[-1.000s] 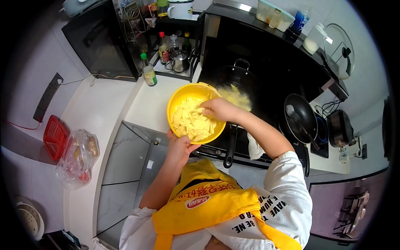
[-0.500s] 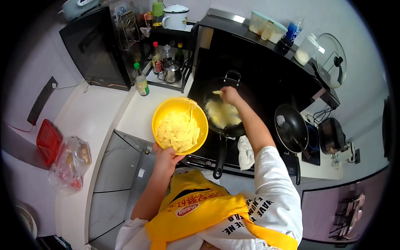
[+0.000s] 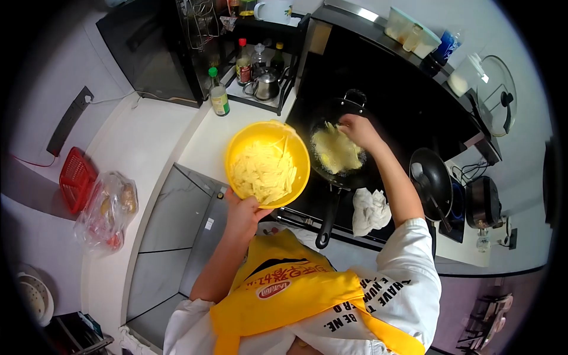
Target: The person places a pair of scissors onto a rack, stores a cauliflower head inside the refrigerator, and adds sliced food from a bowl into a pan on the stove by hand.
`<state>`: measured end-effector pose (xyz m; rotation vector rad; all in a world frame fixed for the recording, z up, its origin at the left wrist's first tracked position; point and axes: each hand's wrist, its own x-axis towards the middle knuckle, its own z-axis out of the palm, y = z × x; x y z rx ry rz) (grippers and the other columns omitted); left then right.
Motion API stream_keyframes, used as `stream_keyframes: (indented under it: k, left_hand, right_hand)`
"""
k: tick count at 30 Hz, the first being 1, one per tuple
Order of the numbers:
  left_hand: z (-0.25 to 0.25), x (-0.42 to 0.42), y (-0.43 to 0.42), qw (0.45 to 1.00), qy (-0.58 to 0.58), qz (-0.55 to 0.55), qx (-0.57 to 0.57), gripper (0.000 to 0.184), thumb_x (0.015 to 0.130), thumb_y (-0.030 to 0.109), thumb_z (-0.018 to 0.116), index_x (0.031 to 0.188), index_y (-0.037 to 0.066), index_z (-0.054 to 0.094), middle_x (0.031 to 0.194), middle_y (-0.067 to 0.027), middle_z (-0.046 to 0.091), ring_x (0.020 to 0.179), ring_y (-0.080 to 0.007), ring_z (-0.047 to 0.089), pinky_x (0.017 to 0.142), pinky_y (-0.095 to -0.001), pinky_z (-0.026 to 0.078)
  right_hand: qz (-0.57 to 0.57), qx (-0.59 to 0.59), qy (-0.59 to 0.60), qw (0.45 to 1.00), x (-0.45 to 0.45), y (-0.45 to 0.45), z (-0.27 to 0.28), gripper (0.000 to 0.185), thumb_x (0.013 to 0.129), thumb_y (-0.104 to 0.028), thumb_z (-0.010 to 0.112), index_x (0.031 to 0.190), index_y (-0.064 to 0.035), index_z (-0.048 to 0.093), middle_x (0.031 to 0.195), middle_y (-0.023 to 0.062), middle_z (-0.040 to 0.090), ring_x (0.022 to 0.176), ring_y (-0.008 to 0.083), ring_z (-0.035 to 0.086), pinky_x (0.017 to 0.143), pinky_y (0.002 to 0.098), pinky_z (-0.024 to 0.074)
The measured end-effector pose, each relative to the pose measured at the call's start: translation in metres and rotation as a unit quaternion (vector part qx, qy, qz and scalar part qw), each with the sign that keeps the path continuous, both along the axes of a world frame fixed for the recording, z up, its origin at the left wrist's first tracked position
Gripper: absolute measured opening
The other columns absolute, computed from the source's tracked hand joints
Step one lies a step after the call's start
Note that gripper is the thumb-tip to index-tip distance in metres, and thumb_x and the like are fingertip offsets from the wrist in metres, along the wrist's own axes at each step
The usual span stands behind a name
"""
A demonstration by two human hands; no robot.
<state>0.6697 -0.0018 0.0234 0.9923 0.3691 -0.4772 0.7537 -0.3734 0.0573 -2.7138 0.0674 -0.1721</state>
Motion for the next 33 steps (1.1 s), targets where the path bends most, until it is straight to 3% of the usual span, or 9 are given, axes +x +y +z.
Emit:
stream_keyframes:
  k: [2, 4, 5, 7, 11, 17, 19, 26, 33]
  left_hand:
    - [0.004, 0.001, -0.007, 0.999, -0.022, -0.012, -0.025, 0.076, 0.074, -0.01, 0.043, 0.139, 0.014, 0.012, 0.139, -0.0183, 0.035, 0.117, -0.0364, 0.056, 0.087, -0.0535, 0.056]
    - [0.001, 0.004, -0.012, 0.999, -0.02, -0.029, -0.034, 0.078, 0.075, -0.01, 0.043, 0.141, 0.015, 0.009, 0.139, -0.0189, 0.035, 0.117, -0.0361, 0.056, 0.085, -0.0522, 0.057]
    - [-0.002, 0.005, -0.014, 0.998, -0.02, -0.04, -0.044, 0.08, 0.077, -0.011, 0.042, 0.143, 0.016, 0.006, 0.139, -0.0195, 0.036, 0.116, -0.0357, 0.057, 0.084, -0.0508, 0.058]
    - [-0.008, 0.007, -0.016, 0.996, -0.022, -0.062, -0.061, 0.08, 0.077, -0.011, 0.043, 0.142, 0.016, 0.006, 0.138, -0.0194, 0.036, 0.115, -0.0353, 0.057, 0.083, -0.0504, 0.058]
    - [-0.004, 0.008, -0.017, 0.995, -0.007, -0.072, -0.062, 0.081, 0.075, -0.011, 0.044, 0.142, 0.016, 0.006, 0.136, -0.0189, 0.039, 0.112, -0.0341, 0.059, 0.082, -0.0492, 0.059]
    - [0.004, 0.004, -0.02, 0.995, -0.02, -0.09, -0.03, 0.079, 0.076, -0.01, 0.043, 0.141, 0.016, 0.007, 0.135, -0.0185, 0.04, 0.111, -0.0336, 0.059, 0.081, -0.0483, 0.059]
    - [-0.002, 0.006, -0.019, 0.995, -0.021, -0.095, -0.037, 0.079, 0.076, -0.009, 0.044, 0.141, 0.017, 0.007, 0.135, -0.0183, 0.04, 0.111, -0.0336, 0.06, 0.081, -0.0486, 0.058]
    - [-0.002, 0.009, -0.022, 0.994, -0.012, -0.096, -0.056, 0.081, 0.076, -0.01, 0.043, 0.141, 0.019, 0.006, 0.135, -0.0187, 0.041, 0.11, -0.0353, 0.06, 0.083, -0.0503, 0.057]
    - [0.009, 0.01, -0.033, 0.997, 0.015, -0.066, -0.04, 0.075, 0.076, -0.009, 0.043, 0.142, 0.019, 0.019, 0.135, -0.0162, 0.044, 0.113, -0.0369, 0.058, 0.087, -0.0535, 0.052]
  right_hand:
    - [0.103, 0.074, -0.058, 0.99, -0.027, 0.062, 0.025, 0.019, 0.08, -0.013, 0.069, 0.095, -0.0034, 0.067, 0.089, 0.0145, 0.067, 0.082, 0.0305, 0.065, 0.074, 0.0374, 0.0526]
    - [0.233, 0.042, -0.006, 0.972, -0.049, 0.11, 0.039, 0.021, 0.077, -0.012, 0.071, 0.096, -0.0046, 0.068, 0.091, 0.0139, 0.067, 0.084, 0.031, 0.065, 0.076, 0.0368, 0.0519]
    - [0.26, 0.064, 0.093, 0.959, -0.05, 0.119, 0.023, 0.023, 0.076, -0.012, 0.071, 0.098, -0.0049, 0.068, 0.093, 0.014, 0.068, 0.087, 0.0315, 0.065, 0.079, 0.0368, 0.0514]
    - [0.295, -0.011, 0.081, 0.952, -0.057, 0.139, -0.001, 0.038, 0.075, -0.017, 0.074, 0.11, -0.0069, 0.065, 0.101, 0.014, 0.065, 0.097, 0.0328, 0.063, 0.082, 0.0403, 0.051]
    - [0.28, -0.05, 0.038, 0.958, -0.057, 0.142, -0.016, 0.042, 0.074, -0.021, 0.076, 0.11, -0.0066, 0.061, 0.094, 0.0118, 0.061, 0.093, 0.0324, 0.061, 0.078, 0.041, 0.0491]
    - [0.198, 0.06, 0.204, 0.957, -0.06, 0.144, -0.012, 0.035, 0.073, -0.02, 0.08, 0.096, -0.0063, 0.058, 0.088, 0.0114, 0.062, 0.081, 0.0264, 0.061, 0.07, 0.0347, 0.0477]
    - [0.218, 0.16, 0.119, 0.955, -0.059, 0.14, -0.018, 0.03, 0.078, -0.016, 0.078, 0.098, -0.0047, 0.058, 0.085, 0.0074, 0.063, 0.079, 0.0185, 0.061, 0.072, 0.0306, 0.0485]
    - [0.112, 0.422, 0.081, 0.896, -0.042, 0.129, -0.025, 0.015, 0.09, -0.011, 0.065, 0.101, -0.0031, 0.059, 0.076, -0.0016, 0.058, 0.071, 0.0069, 0.053, 0.065, 0.0237, 0.0455]
    - [0.125, 0.377, 0.047, 0.916, -0.038, 0.113, -0.001, 0.013, 0.093, -0.015, 0.063, 0.098, -0.0035, 0.058, 0.073, -0.0034, 0.057, 0.064, 0.0041, 0.051, 0.056, 0.0209, 0.0428]
